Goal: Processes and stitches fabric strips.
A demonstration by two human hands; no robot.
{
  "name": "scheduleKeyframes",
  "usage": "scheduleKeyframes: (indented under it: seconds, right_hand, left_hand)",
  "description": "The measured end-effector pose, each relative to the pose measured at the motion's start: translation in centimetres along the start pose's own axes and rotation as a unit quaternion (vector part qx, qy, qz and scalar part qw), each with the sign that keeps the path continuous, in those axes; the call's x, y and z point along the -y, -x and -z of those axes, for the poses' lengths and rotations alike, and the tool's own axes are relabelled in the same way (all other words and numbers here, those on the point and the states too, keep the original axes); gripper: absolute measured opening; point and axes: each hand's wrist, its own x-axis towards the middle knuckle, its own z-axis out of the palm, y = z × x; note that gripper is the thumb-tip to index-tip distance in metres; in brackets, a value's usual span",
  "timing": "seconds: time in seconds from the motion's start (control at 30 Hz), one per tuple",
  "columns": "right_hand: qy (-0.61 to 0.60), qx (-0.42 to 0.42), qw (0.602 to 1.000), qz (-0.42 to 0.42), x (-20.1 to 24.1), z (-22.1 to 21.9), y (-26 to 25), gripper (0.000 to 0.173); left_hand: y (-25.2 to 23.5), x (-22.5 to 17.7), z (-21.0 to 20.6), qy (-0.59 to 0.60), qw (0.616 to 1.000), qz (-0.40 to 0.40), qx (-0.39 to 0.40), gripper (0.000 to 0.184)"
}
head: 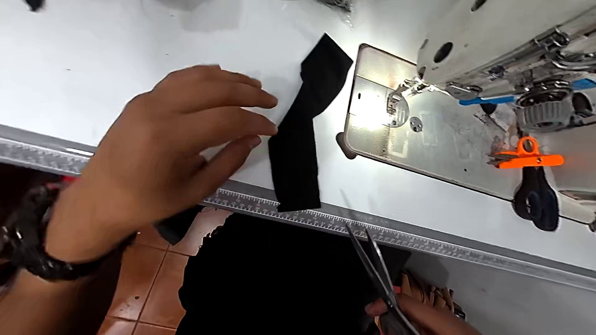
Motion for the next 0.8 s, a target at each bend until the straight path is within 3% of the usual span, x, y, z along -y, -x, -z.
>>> scheduleKeyframes:
  seconds: [0.07, 0.13, 0.23, 0.3, 0.53, 0.8]
  right_hand:
    - [-0.023, -0.003, 1.0, 0.003, -0.5, 1.1, -0.7, 0.076]
    - [-0.051, 0.012, 0.999, 0.008, -0.6, 2.9, -1.7, 0.07]
    - [-0.074, 0.041, 0.996, 0.02, 0.3, 5.5, -3.5, 0.061]
    - [-0.065, 0.065, 0.996, 0.018, 1.3, 6.6, -4.8, 0.059]
    - [0.024, 0.125, 0.992, -0.006, 3.1, 7.2, -7.2, 0.053]
    - [0.059, 0.124, 0.991, -0.002, 4.1, 7.0, -8.1, 0.052]
  left_hand:
    - [1.9, -3.6, -1.0, -0.027, 0.996, 0.051, -0.064, 0.026]
    - [4.3, -6.9, -4.7, -0.049, 0.99, 0.08, -0.104, 0.026]
    - [6.5, -8.4, -10.1, -0.099, 0.981, 0.069, -0.152, 0.031]
    - [6.7, -8.4, -11.5, -0.111, 0.973, 0.078, -0.187, 0.03]
    - [6.7, -7.6, -11.6, -0.081, 0.971, 0.073, -0.214, 0.025]
    - [6.6, -7.3, -11.2, -0.09, 0.972, 0.063, -0.21, 0.02]
